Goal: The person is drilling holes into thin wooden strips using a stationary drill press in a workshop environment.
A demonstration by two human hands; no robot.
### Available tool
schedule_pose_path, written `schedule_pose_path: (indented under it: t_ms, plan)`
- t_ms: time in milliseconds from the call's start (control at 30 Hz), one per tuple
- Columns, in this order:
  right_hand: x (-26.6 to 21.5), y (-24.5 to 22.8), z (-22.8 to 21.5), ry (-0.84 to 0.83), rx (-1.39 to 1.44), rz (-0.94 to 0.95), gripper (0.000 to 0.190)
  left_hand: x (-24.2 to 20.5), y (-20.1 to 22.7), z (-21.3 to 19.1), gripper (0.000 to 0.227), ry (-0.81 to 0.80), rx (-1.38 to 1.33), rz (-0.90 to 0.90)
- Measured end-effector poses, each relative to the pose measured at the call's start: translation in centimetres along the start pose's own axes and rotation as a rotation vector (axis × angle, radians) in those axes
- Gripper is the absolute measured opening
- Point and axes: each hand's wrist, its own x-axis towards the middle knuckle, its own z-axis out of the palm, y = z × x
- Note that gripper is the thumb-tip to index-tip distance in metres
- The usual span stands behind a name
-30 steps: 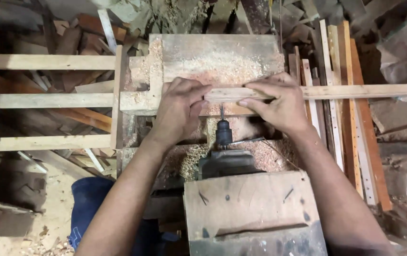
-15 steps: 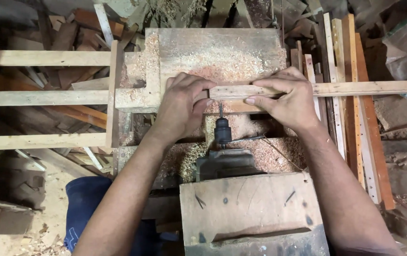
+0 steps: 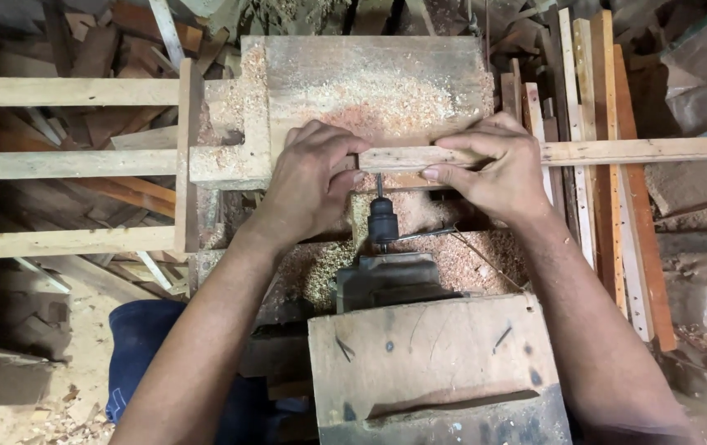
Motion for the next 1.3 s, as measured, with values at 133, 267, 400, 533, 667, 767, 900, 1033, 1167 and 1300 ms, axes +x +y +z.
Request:
schedule_pose_path:
  t_ms: [133, 267, 400, 533, 667, 767, 900, 1033, 1167, 1300]
  plan:
    - [0.8, 0.0, 0.1, 0.005, -0.023, -0.020, 0.033, 0.2, 0.1, 0.0, 0.023, 0.005, -0.019, 0.020]
    - [0.5, 0.9, 1.5, 0.074, -0.025, -0.040, 0.034, -0.4, -1.2, 1.4, 0.035, 0.069, 0.044, 0.056]
    - [0.6, 0.5, 2.5, 0.098, -0.012, -0.057, 0.037, -0.6, -2.5, 2.1, 0.028, 0.124, 0.077, 0.063]
    - [0.6, 0.1, 2.4, 0.093, -0.001, -0.046, 0.035, -0.8, -2.4, 2.0, 0.030, 0.126, 0.087, 0.060]
    - [0.5, 0.2, 2.2, 0.072, -0.038, -0.058, 0.034, -0.7, -1.9, 1.4, 0.027, 0.104, 0.081, 0.042]
    - [0.6, 0.3, 2.2, 0.065, -0.041, -0.065, 0.033, -0.8, -1.9, 1.0, 0.026, 0.099, 0.085, 0.054]
    - [0.6, -0.9, 1.8, 0.022, -0.012, -0.059, 0.029, -1.0, -2.2, 1.1, 0.026, 0.079, 0.082, 0.069]
    - [0.5, -1.7, 1.5, 0.001, -0.015, -0.065, 0.031, -1.6, -1.9, 1.0, 0.022, 0.041, 0.053, 0.062]
    - [1.5, -0.8, 1.9, 0.077, -0.087, -0.058, 0.037, -0.3, -2.7, 1.3, 0.026, 0.092, 0.123, 0.040]
    - [1.9, -1.1, 1.6, 0.047, -0.116, -0.123, 0.047, -1.0, -3.8, 1.7, 0.030, 0.121, 0.284, 0.032]
